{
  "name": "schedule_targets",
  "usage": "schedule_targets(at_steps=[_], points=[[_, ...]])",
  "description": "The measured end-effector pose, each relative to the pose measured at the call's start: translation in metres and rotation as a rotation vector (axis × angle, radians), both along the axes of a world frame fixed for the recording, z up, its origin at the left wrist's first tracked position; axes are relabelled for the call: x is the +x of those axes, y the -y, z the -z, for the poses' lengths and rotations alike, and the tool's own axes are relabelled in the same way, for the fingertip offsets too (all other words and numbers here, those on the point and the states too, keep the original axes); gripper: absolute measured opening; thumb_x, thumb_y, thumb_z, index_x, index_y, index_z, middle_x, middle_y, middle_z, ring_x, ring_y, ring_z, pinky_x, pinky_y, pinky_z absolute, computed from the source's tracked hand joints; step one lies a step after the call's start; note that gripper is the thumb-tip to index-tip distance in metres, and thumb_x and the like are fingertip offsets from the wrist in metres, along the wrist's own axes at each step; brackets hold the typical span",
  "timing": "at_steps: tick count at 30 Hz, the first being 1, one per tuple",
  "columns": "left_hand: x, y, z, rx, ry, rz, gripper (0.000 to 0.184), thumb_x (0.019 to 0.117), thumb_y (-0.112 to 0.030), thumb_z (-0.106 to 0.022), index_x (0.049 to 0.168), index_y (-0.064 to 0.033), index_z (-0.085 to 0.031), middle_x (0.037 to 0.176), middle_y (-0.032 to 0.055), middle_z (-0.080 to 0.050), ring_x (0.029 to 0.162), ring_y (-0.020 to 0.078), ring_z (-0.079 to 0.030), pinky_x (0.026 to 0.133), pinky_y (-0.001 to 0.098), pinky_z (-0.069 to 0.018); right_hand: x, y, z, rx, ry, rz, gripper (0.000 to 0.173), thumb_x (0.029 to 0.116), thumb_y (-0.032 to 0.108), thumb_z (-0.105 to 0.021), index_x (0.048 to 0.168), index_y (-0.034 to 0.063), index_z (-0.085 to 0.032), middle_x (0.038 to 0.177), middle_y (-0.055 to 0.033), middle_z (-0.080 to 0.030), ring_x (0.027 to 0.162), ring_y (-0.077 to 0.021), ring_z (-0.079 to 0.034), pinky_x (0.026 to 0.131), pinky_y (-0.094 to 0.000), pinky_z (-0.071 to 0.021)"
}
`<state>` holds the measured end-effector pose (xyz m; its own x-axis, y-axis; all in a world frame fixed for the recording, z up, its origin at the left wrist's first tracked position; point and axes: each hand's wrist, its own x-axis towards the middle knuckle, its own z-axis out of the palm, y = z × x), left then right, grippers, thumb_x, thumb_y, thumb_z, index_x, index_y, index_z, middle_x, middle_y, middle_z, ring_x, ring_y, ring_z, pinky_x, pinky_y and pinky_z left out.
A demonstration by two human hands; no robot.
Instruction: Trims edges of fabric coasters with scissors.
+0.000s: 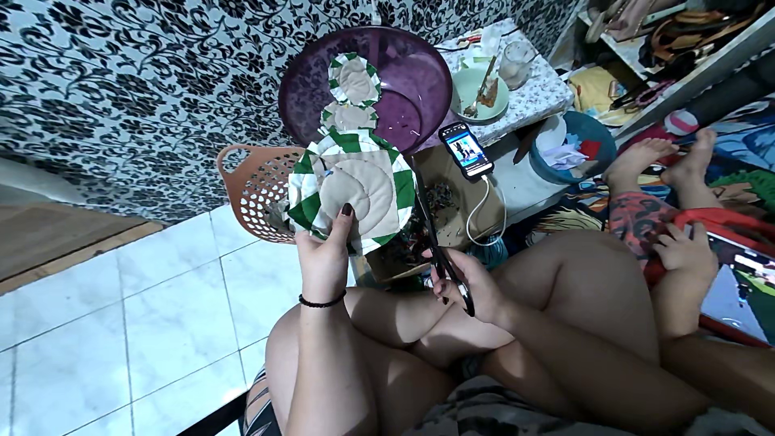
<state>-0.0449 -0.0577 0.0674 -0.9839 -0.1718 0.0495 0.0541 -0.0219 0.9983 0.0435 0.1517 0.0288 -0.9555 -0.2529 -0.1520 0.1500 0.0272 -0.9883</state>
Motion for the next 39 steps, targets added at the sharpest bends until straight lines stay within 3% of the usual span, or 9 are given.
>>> schedule_targets(at_steps=[7,11,18,28,34,39], points=[[0.0011,-0.0019,0.0013,0.011,-0.002,0.029,0.02,0.0981,-0.007,-0.064,0.117,-0.0121,-0.058,0.095,-0.0062,-0.071,0.083,0.0045,-0.07,0.076,0.0247,-0.0604,-0.0015,-0.0019,-0.0035,0.049,0.054,0.056,0.066,0.0921,0.043,-0.072,0.133,-0.0063,-0.055,0.085,0.0007,-0.062,0.066,-0.0042,-0.061,0.062,-0.0218,-0.0565],[0.0018,-0.0041,0.0002,-0.002,0.019,0.025,0.017,0.098,-0.008,-0.064,0.113,-0.013,-0.061,0.09,-0.0068,-0.072,0.078,0.0039,-0.07,0.072,0.0235,-0.0603,-0.0018,-0.0008,-0.002,0.038,0.051,0.07,0.065,0.0918,0.042,-0.073,0.132,-0.0065,-0.056,0.083,0.0015,-0.061,0.064,-0.0035,-0.061,0.061,-0.0209,-0.056],[0.0024,-0.005,0.001,0.002,0.009,0.041,0.019,0.0977,-0.007,-0.064,0.115,-0.0122,-0.06,0.093,-0.0054,-0.072,0.081,0.0054,-0.07,0.074,0.025,-0.0609,-0.0034,0.0003,-0.0077,0.045,0.118,0.111,0.047,0.0947,0.028,-0.072,0.128,-0.0035,-0.059,0.079,0.0008,-0.061,0.057,-0.0035,-0.059,0.055,-0.0206,-0.055],[0.0008,0.0013,0.0004,-0.007,-0.002,0.036,0.017,0.0986,-0.008,-0.064,0.114,-0.0132,-0.061,0.091,-0.0068,-0.072,0.078,0.004,-0.07,0.072,0.0234,-0.0601,-0.001,0.0007,-0.0062,0.043,0.089,0.14,0.041,0.0946,0.027,-0.071,0.122,-0.0021,-0.062,0.074,0.0028,-0.061,0.054,-0.0021,-0.057,0.053,-0.0197,-0.0531],[0.0013,-0.0014,0.0007,-0.009,-0.017,0.02,0.016,0.0986,-0.007,-0.063,0.113,-0.0123,-0.061,0.092,-0.0064,-0.072,0.08,0.0046,-0.07,0.073,0.0243,-0.0605,-0.0007,-0.0019,-0.0016,0.001,0.037,0.079,0.06,0.0935,0.041,-0.071,0.128,-0.0063,-0.058,0.08,0.0025,-0.06,0.062,-0.0029,-0.059,0.059,-0.0206,-0.0553],[0.001,-0.0016,0.0015,-0.019,-0.027,0.016,0.014,0.0988,-0.008,-0.063,0.111,-0.0128,-0.061,0.089,-0.0068,-0.071,0.077,0.004,-0.069,0.071,0.0235,-0.06,-0.0006,-0.0007,-0.008,-0.023,0.1,0.094,0.048,0.095,0.032,-0.071,0.125,-0.0035,-0.059,0.075,0.0034,-0.059,0.056,-0.0029,-0.058,0.053,-0.0203,-0.0543]])
